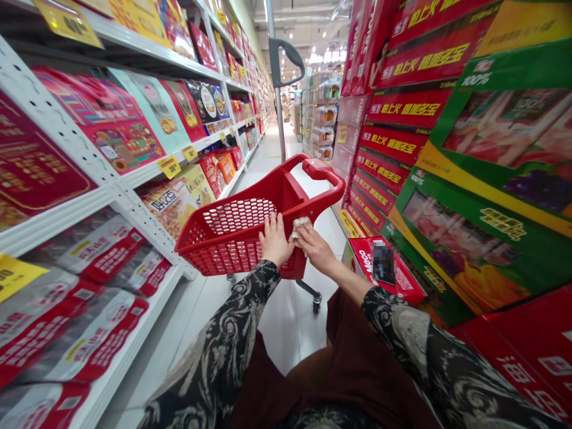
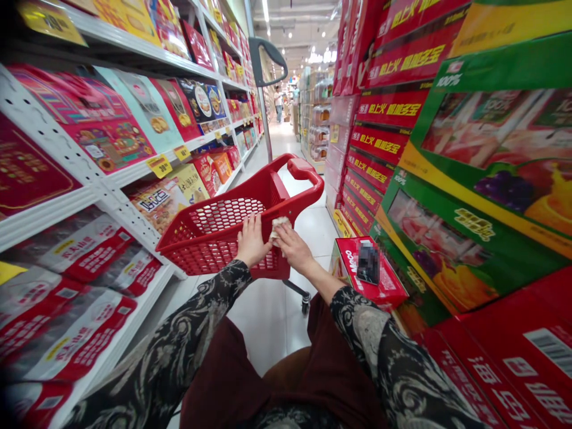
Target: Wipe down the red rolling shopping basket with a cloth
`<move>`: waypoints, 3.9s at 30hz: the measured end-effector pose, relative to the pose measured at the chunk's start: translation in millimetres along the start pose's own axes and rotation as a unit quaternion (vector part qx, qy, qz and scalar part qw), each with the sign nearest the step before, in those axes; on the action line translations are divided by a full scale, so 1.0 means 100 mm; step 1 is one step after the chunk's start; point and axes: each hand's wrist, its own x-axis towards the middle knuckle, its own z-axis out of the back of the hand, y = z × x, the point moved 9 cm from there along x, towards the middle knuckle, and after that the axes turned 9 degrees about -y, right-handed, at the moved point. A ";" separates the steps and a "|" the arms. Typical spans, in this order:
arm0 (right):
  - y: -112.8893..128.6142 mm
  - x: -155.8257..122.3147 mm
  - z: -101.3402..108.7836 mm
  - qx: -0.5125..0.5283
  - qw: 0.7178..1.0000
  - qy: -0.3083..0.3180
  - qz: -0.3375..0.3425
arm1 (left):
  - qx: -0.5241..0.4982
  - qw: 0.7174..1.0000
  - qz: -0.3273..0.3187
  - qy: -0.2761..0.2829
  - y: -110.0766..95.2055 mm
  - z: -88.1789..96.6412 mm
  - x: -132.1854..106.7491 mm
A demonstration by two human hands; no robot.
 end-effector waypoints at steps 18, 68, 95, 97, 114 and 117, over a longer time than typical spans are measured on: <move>-0.05 0.06 -0.33 -0.033 0.999 0.021 -0.013 | 0.047 0.998 0.001 0.033 0.52 -0.06 0.02; 0.04 0.58 -0.08 -0.045 0.998 -0.003 -0.032 | -0.009 0.998 -0.060 -0.026 0.29 -0.10 -0.10; 0.11 -0.47 0.19 0.499 0.600 -0.130 -0.612 | -0.683 0.628 0.259 0.268 0.06 -0.60 -0.97; 0.16 -0.53 0.17 0.514 0.590 -0.073 -0.618 | -0.661 0.670 0.262 0.215 0.21 -0.56 -0.90; 0.47 -0.77 0.02 0.534 0.567 0.025 -0.627 | -0.638 0.718 0.166 0.221 -0.08 -0.15 -0.90; 0.29 -0.81 0.13 0.454 0.628 -0.040 -0.631 | -0.597 0.754 0.182 0.206 -0.02 -0.27 -0.91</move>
